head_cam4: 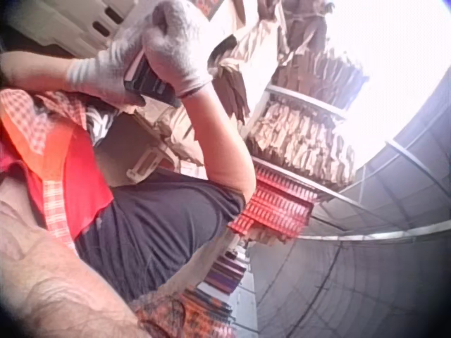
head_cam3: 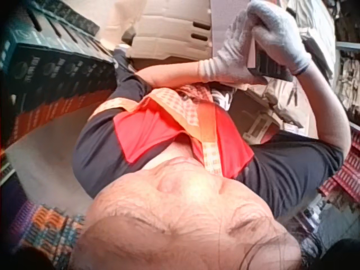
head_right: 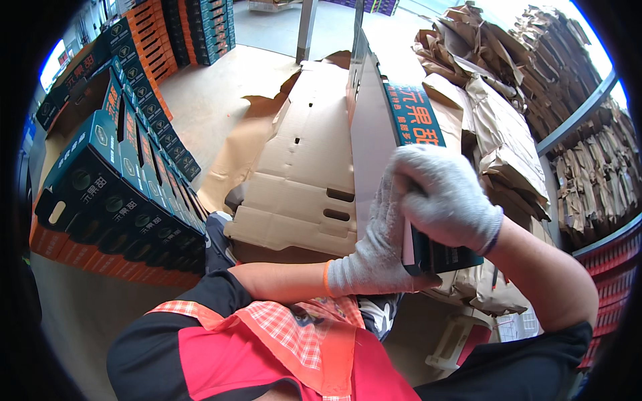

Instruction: The person folds flat cardboard sheets into rectangular boxes by hand, aligning flaps and locking tabs, then stacks the finished boxes on the left side of the workspace. The person repeats this process for multiple units throughout the clip.

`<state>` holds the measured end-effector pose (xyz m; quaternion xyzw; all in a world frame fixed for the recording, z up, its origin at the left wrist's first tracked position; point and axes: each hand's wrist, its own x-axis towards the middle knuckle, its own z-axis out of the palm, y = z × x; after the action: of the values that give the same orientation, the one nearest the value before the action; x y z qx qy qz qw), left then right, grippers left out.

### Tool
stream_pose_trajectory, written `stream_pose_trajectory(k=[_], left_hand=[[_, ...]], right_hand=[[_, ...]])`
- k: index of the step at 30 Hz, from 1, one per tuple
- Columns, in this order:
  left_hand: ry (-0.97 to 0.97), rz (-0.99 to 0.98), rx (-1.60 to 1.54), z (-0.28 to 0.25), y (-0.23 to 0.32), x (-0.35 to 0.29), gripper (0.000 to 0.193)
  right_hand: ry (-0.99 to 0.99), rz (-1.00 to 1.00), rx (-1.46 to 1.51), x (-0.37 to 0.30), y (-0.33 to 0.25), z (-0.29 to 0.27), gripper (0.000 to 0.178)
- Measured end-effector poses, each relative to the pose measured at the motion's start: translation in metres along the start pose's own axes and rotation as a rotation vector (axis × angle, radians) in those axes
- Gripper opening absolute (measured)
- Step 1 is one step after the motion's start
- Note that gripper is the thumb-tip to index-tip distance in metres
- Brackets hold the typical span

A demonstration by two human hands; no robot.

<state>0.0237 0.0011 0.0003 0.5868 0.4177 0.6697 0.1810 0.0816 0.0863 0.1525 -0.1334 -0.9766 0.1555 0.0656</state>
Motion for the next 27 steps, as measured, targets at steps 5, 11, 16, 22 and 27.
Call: stream_pose_trajectory(k=[5, 11, 16, 22, 27], left_hand=[[-0.42, -0.127, 0.017, -0.013, 0.001, -0.007, 0.112], [0.107, 0.171, 0.043, -0.05, -0.006, -0.023, 0.131], [-0.135, 0.031, 0.305, -0.063, 0.006, -0.038, 0.124], [-0.824, -0.151, -0.103, -0.123, 0.056, -0.06, 0.065], [-0.057, 0.396, 0.973, -0.192, 0.026, -0.041, 0.049]], right_hand=[[-0.075, -0.405, -0.155, 0.041, -0.017, 0.034, 0.025], [0.658, 0.045, 0.351, 0.114, -0.003, 0.005, 0.04], [0.124, 0.481, 0.805, 0.142, 0.031, 0.022, 0.03], [-0.092, -0.244, -0.296, 0.082, 0.081, 0.072, 0.011], [-0.189, 0.204, -0.755, -0.003, 0.196, 0.126, 0.018]])
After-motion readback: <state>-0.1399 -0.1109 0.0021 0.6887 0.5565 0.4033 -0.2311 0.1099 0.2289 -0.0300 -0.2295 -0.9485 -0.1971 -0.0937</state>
